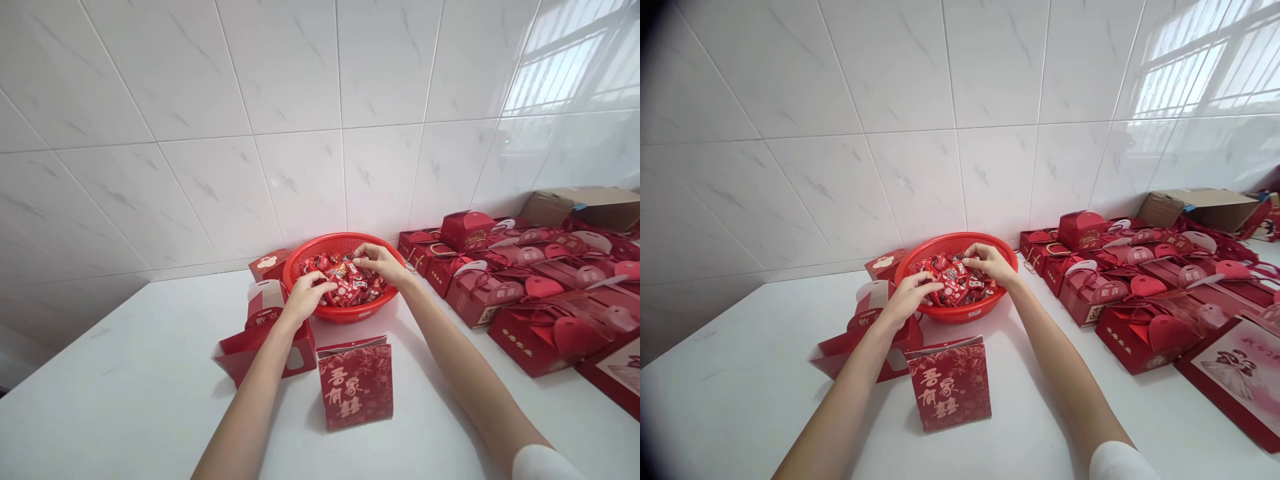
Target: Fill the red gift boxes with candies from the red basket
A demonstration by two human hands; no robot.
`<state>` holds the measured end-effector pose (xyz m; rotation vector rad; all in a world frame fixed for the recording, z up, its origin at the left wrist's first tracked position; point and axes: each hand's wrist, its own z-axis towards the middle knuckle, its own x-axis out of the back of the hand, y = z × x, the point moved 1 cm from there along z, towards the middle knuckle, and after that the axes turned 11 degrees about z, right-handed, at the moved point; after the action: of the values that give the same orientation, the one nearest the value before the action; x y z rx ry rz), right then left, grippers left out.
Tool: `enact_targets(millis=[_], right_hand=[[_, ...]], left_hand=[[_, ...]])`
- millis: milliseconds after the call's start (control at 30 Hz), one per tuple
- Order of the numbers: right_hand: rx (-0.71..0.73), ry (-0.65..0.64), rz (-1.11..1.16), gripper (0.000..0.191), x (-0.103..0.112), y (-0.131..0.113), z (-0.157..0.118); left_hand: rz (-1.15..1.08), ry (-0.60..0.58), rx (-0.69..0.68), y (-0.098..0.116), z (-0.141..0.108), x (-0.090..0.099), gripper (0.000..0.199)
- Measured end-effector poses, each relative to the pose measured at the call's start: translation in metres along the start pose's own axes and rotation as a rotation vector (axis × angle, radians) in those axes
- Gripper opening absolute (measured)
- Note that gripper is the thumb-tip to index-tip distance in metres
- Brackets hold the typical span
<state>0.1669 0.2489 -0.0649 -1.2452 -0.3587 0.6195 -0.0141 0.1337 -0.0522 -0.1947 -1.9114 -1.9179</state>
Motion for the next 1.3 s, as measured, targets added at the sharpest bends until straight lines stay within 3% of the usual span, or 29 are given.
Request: enact_targets(millis=[200, 467, 733, 900, 1067, 1300], right_hand=[[0.053, 0.092, -0.068, 0.045, -0.005, -0.001, 0.002], [0.18, -0.06, -0.219, 0.032, -0.031, -0.029, -0.009], [0.136, -0.105, -0.165, 0.041, -0.036, -0.031, -0.012], [0.158, -0.136, -0.243, 0.046, -0.037, -0.037, -0.014], [0.236, -0.175, -0.325, 0.038, -0.04, -0.042, -0.018], [0.231, -0.177, -0.201, 0.035, -0.052, -0.062, -0.036]], left_hand=[[-0.089, 0.004, 0.004, 0.002, 0.0, 0.002, 0.035], [-0.243, -0.018, -0.052, 0.006, -0.005, 0.0, 0.04], [-0.3, -0.002, -0.058, 0.007, -0.007, -0.005, 0.043], [-0.278, -0.001, -0.075, 0.006, -0.007, -0.003, 0.041], [-0.193, 0.008, -0.13, 0.007, -0.007, 0.0, 0.04], [-0.097, 0.004, -0.291, 0.031, -0.029, 0.015, 0.035]])
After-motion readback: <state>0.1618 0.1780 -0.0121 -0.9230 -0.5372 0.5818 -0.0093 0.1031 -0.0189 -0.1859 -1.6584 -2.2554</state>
